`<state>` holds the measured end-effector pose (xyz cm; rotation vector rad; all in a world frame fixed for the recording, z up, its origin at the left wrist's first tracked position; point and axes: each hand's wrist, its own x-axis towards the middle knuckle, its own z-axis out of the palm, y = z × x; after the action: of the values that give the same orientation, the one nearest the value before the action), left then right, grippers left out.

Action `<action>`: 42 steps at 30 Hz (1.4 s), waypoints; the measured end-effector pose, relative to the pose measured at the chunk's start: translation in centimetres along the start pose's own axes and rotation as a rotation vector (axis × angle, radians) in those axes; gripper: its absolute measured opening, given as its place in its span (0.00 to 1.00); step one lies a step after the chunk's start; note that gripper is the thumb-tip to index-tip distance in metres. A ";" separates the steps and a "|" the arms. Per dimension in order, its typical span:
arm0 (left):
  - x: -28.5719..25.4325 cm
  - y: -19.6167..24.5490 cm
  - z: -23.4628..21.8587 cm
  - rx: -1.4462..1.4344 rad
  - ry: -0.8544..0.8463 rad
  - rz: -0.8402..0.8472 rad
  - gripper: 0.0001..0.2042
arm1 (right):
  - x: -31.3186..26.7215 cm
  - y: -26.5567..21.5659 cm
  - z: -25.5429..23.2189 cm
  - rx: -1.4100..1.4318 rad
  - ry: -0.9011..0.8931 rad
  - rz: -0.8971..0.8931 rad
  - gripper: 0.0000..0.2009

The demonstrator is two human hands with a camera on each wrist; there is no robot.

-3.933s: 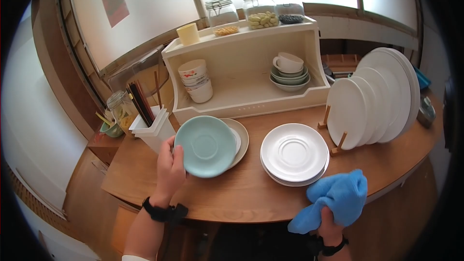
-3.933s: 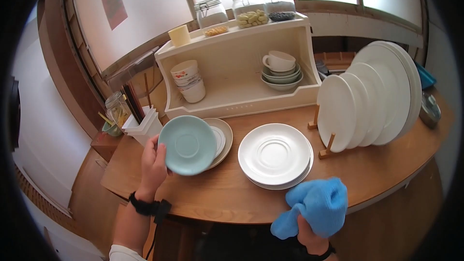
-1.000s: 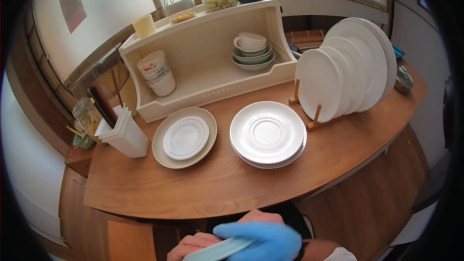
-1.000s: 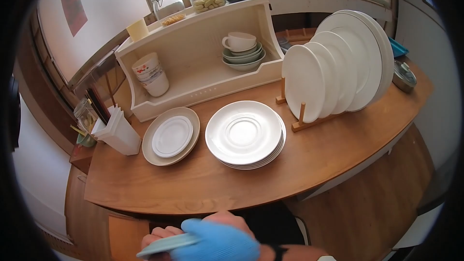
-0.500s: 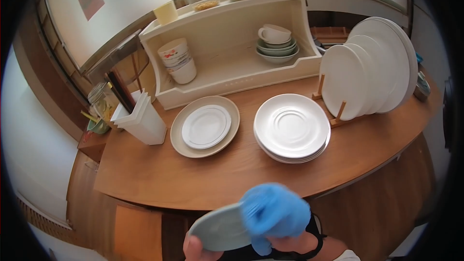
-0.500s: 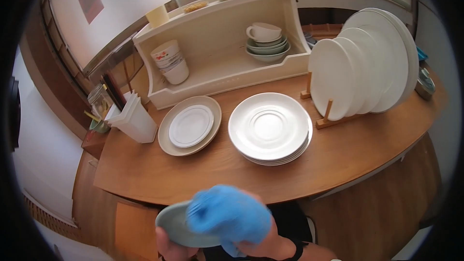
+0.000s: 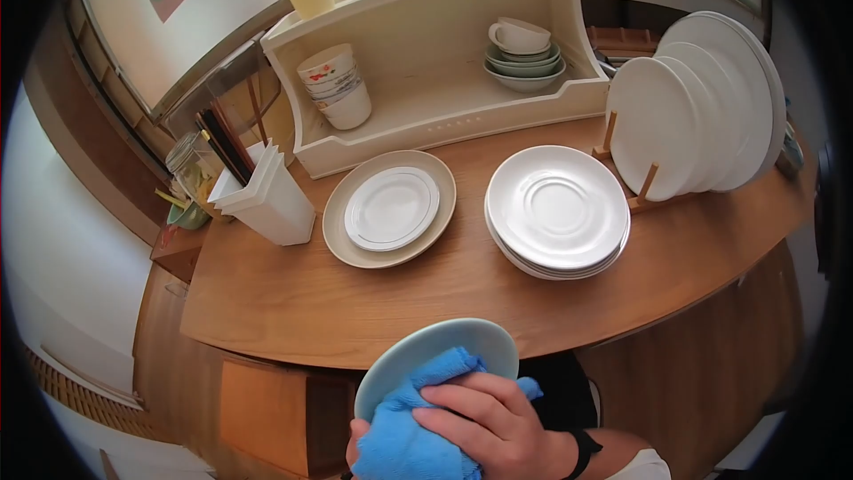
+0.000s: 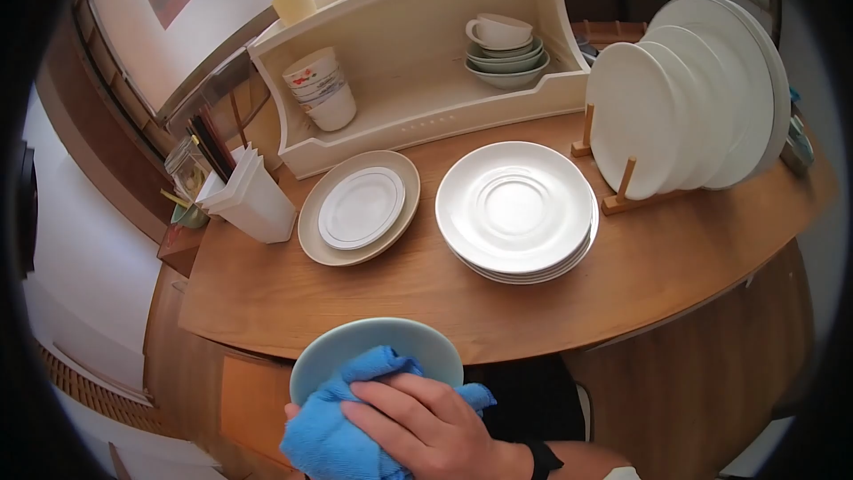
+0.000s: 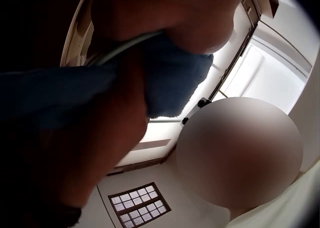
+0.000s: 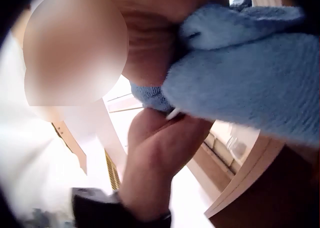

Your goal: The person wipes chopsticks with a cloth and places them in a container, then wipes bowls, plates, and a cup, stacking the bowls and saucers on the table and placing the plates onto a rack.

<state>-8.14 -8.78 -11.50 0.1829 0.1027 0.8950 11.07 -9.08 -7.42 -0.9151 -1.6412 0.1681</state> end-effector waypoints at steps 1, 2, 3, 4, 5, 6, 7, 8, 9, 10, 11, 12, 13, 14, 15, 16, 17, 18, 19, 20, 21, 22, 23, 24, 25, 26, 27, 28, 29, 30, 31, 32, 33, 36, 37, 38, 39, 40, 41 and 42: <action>-0.2 0.5 1.3 0.639 0.058 0.009 0.40 | 0.8 0.7 -0.1 -0.059 0.000 -0.089 0.19; -0.5 0.9 2.7 1.277 0.114 0.024 0.41 | 1.2 0.8 -0.3 -0.097 -0.001 -0.119 0.19; -0.5 1.1 3.7 1.913 0.171 0.042 0.42 | 1.7 0.9 -0.5 -0.134 -0.002 -0.149 0.19; -0.1 0.6 4.1 1.912 0.174 0.049 0.42 | 2.1 1.0 -0.7 -0.171 -0.001 -0.179 0.18; 0.5 -0.4 4.3 1.343 0.297 0.193 0.42 | 1.8 0.9 -0.8 -0.115 -0.070 -0.124 0.18; 1.0 -0.8 4.8 0.765 0.385 0.309 0.43 | 1.5 0.7 -0.7 -0.058 -0.140 -0.069 0.17; 1.1 -0.4 5.8 0.861 0.372 0.272 0.45 | 1.1 0.2 -0.4 -0.017 -0.168 -0.064 0.17; 1.2 -0.3 5.9 0.857 0.378 0.272 0.45 | 1.1 0.1 -0.2 -0.014 -0.174 -0.061 0.17; 1.2 -0.3 5.9 0.802 0.282 0.206 0.46 | 1.1 -0.1 -0.1 0.003 -0.180 -0.104 0.16; 1.2 -0.3 6.0 0.746 0.185 0.139 0.47 | 1.0 -0.3 0.0 0.019 -0.183 -0.146 0.16; 2.0 -2.0 6.2 0.440 0.330 0.390 0.48 | 1.5 -0.4 0.0 0.017 -0.136 -0.182 0.16; 1.5 -1.8 5.6 0.444 0.333 0.389 0.48 | 2.1 0.0 0.2 0.019 -0.133 -0.180 0.16; 0.4 -1.5 4.6 0.521 0.369 0.314 0.48 | 2.6 0.6 0.5 -0.039 -0.041 -0.219 0.16; 0.0 -1.0 4.5 0.597 0.405 0.241 0.47 | 2.8 0.3 0.1 -0.108 -0.093 -0.185 0.17; -0.6 -0.5 4.5 0.756 0.447 0.229 0.47 | 3.0 0.0 -0.3 -0.179 -0.147 -0.156 0.20; -1.1 -0.3 4.6 0.855 0.439 0.220 0.47 | 2.7 0.2 -0.2 -0.177 -0.146 -0.158 0.20; -1.0 0.1 5.1 0.916 0.399 0.214 0.47 | 2.2 0.5 0.1 -0.127 -0.100 -0.173 0.17; -0.9 0.5 5.4 0.972 0.348 0.203 0.47 | 1.7 0.4 0.3 -0.093 -0.107 -0.175 0.17; -0.6 1.1 5.9 1.014 0.297 0.196 0.47 | 1.2 0.4 0.5 -0.060 -0.113 -0.178 0.16; -0.5 1.3 6.3 1.054 0.246 0.178 0.47 | 0.7 0.3 0.7 -0.026 -0.120 -0.180 0.15; 0.0 1.6 6.7 1.091 0.192 0.166 0.47 | 0.6 0.1 0.8 0.025 -0.121 -0.185 0.15; 0.2 1.6 6.9 1.119 0.157 0.150 0.47 | 0.9 0.0 0.8 0.032 -0.099 -0.207 0.15; 0.5 1.9 7.2 1.148 0.119 0.131 0.47 | 1.3 -0.2 0.8 0.038 -0.077 -0.228 0.16; 0.8 1.9 7.4 1.156 0.097 0.117 0.47 | 1.7 -0.4 0.8 0.044 -0.055 -0.250 0.16; 0.9 1.7 7.5 1.148 0.085 0.104 0.47 | 2.1 -0.6 0.7 0.030 -0.016 -0.263 0.15; 0.9 1.5 7.4 1.127 0.088 0.091 0.47 | 2.6 -0.6 0.4 0.022 0.004 -0.271 0.15; 0.9 1.0 7.1 1.091 0.104 0.086 0.47 | 3.0 -0.5 0.0 0.015 0.024 -0.278 0.15; 0.7 0.5 6.8 1.033 0.142 0.096 0.46 | 3.2 -0.1 -0.8 -0.127 -0.045 -0.268 0.16; 0.4 -0.2 6.3 0.972 0.169 0.104 0.46 | 3.2 0.4 -1.5 -0.268 -0.115 -0.259 0.17; -1.0 -0.3 3.5 0.845 0.340 0.188 0.44 | 2.8 0.6 -2.0 -0.319 -0.095 -0.184 0.16; -0.6 -0.5 3.0 0.772 0.316 0.291 0.41 | 2.1 1.6 -2.2 -0.290 0.020 -0.180 0.17; -0.3 -0.7 2.5 0.696 0.294 0.394 0.39 | 1.1 2.9 -2.4 -0.258 0.132 -0.176 0.18; -0.5 0.3 1.0 0.692 0.298 0.401 0.39 | -0.4 3.5 -2.4 -0.285 0.186 -0.078 0.21; 0.0 2.3 -0.2 0.264 -0.031 0.184 0.36 | -4.0 4.5 -4.0 -0.224 0.222 0.287 0.21; 2.2 1.1 3.3 0.426 0.156 0.389 0.31 | -4.6 4.7 -4.3 -0.176 0.240 0.371 0.22; 3.5 0.4 5.2 0.584 0.345 0.587 0.26 | -5.0 4.8 -4.4 -0.134 0.284 0.446 0.21; 4.0 0.6 5.3 0.583 0.331 0.571 0.26 | -5.3 4.9 -4.5 -0.089 0.332 0.519 0.20; 4.4 0.9 5.2 0.644 0.379 0.553 0.28 | -4.6 4.8 -5.3 -0.002 0.122 0.423 0.18; 4.9 1.2 5.2 0.707 0.425 0.533 0.31 | -3.2 4.2 -6.0 0.125 -0.050 0.433 0.17; 5.0 1.6 4.7 0.708 0.407 0.512 0.31 | -1.8 3.5 -6.7 0.251 -0.230 0.457 0.16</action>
<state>-5.48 -4.48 -6.62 0.7076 0.7833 1.3724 18.62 -10.25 -8.74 -1.0917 -1.5496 0.8008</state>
